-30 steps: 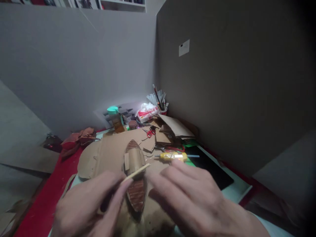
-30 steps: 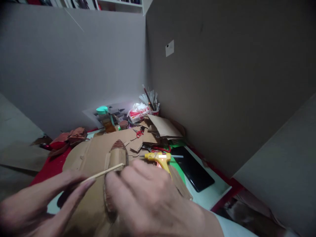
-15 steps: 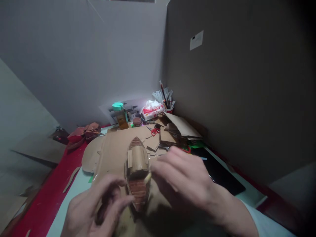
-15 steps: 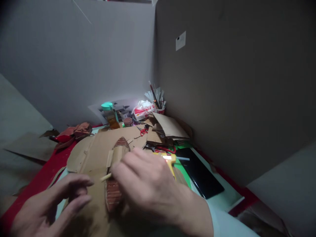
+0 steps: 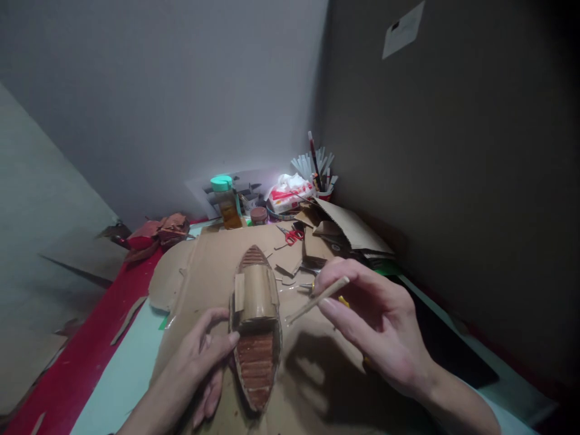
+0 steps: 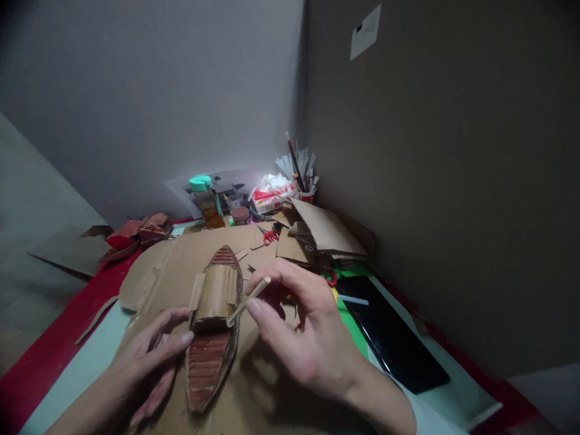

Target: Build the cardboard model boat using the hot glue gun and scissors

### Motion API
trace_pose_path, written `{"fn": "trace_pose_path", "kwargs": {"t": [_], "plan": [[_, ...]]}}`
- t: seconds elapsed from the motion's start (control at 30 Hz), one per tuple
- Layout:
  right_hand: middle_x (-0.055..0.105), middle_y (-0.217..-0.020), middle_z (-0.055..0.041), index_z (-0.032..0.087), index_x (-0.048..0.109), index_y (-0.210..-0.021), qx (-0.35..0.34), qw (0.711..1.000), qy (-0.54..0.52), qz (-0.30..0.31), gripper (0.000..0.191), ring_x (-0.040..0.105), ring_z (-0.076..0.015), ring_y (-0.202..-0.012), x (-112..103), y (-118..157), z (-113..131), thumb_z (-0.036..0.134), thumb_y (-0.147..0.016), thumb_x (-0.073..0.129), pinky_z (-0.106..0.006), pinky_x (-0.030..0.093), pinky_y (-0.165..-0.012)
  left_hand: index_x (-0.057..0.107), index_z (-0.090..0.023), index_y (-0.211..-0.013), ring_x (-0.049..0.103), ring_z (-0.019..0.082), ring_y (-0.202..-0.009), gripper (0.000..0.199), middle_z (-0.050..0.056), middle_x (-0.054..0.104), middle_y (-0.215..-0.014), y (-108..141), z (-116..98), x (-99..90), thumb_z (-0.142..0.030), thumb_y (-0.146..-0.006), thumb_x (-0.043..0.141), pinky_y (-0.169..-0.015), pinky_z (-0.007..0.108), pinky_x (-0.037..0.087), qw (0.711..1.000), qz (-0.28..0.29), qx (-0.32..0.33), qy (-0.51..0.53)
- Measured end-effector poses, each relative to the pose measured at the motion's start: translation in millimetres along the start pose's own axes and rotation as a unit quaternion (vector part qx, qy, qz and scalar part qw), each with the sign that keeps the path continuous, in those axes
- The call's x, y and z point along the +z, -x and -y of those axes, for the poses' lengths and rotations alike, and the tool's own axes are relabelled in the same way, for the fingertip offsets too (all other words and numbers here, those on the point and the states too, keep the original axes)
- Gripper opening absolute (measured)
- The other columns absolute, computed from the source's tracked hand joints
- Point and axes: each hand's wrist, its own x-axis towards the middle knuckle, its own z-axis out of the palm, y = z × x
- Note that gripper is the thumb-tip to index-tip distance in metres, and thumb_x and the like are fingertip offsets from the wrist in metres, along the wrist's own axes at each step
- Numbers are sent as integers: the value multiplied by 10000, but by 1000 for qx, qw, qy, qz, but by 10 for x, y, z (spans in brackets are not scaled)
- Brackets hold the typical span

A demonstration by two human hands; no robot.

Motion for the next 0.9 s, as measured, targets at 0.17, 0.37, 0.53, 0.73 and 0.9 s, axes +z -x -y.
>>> {"fn": "trace_pose_path", "kwargs": {"t": [0.17,0.37,0.53,0.73,0.9], "plan": [[560,-826,39,274,592,-986,-13,999,17,46,116,536,-125,-746,22,82,-23,163,-970,564,-284,435,-692,232,-176,-1456,449,120,-250,719,-19,588,-373,-10,51,24,-552,-929,544,-287,139,355,998,39,-20,49],[596,-823,12,225,599,-967,-65,996,22,55,148,571,-134,-735,61,126,-39,93,-900,591,-291,464,-661,95,-156,-1527,500,141,-286,801,20,621,-416,11,78,74,-455,-943,554,-303,158,397,991,34,-31,129],[596,-770,19,224,614,-943,-95,995,27,22,168,568,-127,-682,97,93,-8,70,-874,606,-272,483,-607,46,-165,-1541,574,169,-357,763,-15,599,-434,52,87,120,-299,-962,524,-310,172,445,986,-25,-38,161],[622,-730,16,253,642,-948,-107,993,43,12,210,595,-149,-648,108,85,31,67,-854,617,-304,524,-619,-9,-144,-1535,625,192,-376,759,12,635,-448,61,115,163,-250,-972,488,-334,192,492,984,-21,-13,178],[646,-763,-12,261,675,-996,-90,995,33,9,287,610,-178,-670,121,121,46,32,-828,630,-321,518,-589,15,-137,-1531,631,187,-378,956,-1,647,-480,43,141,155,-389,-881,669,-352,189,489,984,-1,-8,180]]}}
